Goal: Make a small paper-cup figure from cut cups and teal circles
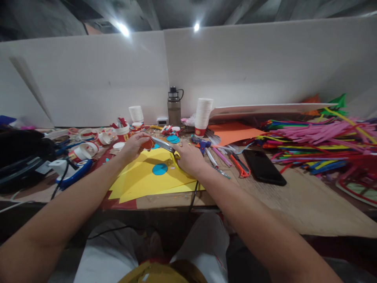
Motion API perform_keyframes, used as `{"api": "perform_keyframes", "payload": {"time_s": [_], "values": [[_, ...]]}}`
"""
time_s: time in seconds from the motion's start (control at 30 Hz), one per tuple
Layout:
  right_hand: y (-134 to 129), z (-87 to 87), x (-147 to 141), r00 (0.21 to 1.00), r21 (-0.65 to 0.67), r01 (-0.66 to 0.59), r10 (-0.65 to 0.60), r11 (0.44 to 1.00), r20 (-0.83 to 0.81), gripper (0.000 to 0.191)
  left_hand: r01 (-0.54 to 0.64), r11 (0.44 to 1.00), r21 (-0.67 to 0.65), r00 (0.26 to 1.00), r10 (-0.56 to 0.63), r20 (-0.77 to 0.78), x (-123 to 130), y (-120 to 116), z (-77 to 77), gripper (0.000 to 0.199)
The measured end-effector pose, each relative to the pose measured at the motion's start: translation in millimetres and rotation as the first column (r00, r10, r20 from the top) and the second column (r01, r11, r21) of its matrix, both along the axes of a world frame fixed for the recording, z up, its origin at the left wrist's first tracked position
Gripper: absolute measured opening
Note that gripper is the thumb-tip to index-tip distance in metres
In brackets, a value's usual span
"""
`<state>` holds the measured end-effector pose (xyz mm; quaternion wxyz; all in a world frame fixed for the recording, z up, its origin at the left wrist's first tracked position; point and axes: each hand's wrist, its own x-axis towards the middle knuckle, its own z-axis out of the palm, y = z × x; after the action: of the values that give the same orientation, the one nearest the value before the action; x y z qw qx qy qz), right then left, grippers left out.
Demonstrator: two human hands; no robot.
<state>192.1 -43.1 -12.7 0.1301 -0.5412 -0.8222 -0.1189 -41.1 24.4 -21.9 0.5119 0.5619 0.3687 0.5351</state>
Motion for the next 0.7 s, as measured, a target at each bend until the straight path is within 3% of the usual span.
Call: {"api": "perform_keyframes", "payload": {"time_s": [0.17, 0.4, 0.7], "values": [[0.5, -0.1, 0.7, 1.0, 0.042, -0.03, 0.03, 0.999, -0.01, 0.039, 0.024, 0.999, 0.021, 1.0, -0.024, 0.003, 0.8, 0.4, -2.1, 0.017], [1.3, -1.0, -0.9, 1.0, 0.054, 0.009, -0.01, 0.998, 0.005, 0.036, 0.093, 0.995, -0.025, 0.988, -0.089, 0.127, 3.3, -0.1, -6.9, 0.021], [0.5, 1.5, -0.6, 1.0, 0.031, 0.001, -0.001, 1.0, 0.021, 0.035, 0.122, 0.992, -0.044, 0.987, -0.117, 0.106, 0.9, 0.1, -6.0, 0.021]]}}
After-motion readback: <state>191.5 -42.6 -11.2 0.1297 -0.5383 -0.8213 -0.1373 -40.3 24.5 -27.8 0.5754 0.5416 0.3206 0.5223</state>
